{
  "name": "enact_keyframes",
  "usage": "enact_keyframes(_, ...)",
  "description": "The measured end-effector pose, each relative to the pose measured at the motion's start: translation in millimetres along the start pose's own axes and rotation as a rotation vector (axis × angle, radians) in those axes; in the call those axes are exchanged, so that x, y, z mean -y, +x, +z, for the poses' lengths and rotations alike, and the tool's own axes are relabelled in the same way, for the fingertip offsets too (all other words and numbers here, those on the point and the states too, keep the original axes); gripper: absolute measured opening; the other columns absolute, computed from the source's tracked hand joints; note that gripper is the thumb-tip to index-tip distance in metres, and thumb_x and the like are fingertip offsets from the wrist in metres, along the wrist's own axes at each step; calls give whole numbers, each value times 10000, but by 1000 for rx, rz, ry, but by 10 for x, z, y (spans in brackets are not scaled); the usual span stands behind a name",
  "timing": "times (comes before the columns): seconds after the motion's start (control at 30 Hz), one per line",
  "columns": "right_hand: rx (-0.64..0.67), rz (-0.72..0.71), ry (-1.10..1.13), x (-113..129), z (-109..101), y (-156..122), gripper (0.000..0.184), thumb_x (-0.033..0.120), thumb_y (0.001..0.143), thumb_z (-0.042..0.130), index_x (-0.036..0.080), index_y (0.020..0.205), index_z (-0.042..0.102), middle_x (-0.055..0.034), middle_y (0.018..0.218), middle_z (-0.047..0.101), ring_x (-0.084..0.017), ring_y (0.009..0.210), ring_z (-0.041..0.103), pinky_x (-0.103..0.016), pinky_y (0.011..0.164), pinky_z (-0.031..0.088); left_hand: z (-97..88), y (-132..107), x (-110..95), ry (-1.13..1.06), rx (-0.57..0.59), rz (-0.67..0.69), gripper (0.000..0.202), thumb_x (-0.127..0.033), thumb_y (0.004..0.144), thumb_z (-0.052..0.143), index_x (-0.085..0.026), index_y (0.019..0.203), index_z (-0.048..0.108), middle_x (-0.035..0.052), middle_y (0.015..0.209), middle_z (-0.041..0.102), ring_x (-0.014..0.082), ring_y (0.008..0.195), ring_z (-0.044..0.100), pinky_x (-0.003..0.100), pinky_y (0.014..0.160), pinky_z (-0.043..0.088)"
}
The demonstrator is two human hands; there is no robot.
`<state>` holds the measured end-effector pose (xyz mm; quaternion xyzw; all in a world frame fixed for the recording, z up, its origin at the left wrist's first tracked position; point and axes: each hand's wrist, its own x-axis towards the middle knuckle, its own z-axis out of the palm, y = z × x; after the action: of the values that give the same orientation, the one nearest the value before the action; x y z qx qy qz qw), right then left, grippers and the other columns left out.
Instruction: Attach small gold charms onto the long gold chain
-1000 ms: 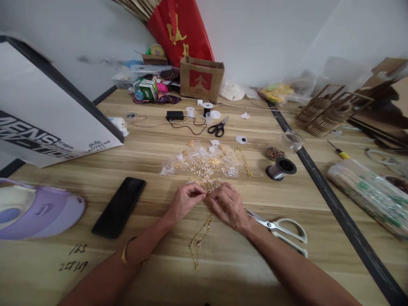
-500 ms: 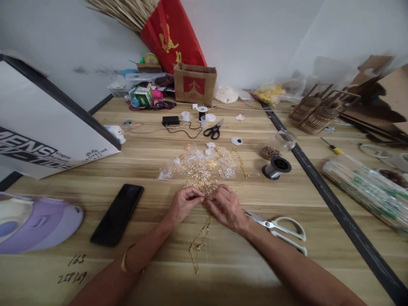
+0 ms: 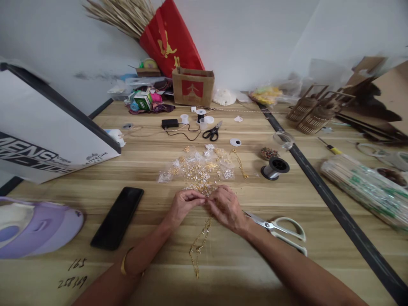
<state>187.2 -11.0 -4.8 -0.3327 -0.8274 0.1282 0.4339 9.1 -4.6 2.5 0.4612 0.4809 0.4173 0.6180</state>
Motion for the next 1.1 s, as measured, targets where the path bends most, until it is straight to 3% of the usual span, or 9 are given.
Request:
enact_keyframes(0.47,6,19,29,29,-5,8,56,159,885,501,191,848,530,-27,743,602,-146,696,536,-336,746,444,-3,-8,14,72,17,29,139,-205,596,767,-134,710,730,37,675,737,152,624,661,238,621,516)
enact_keyframes(0.8,19,-61,-57,45,-32,2,75,137,883,508,199,913,535,-27,795,632,-147,737,573,-407,886,434,27,-25,55,87,-30,89,137,-216,620,749,-131,726,730,51,700,738,163,646,667,249,635,531)
enact_keyframes(1.1,32,-69,-82,34,-27,-6,75,130,877,515,193,913,538,-28,799,627,-143,748,568,-409,904,439,45,-29,60,105,-28,112,107,-179,626,722,-127,719,731,54,708,738,155,647,659,237,632,522)
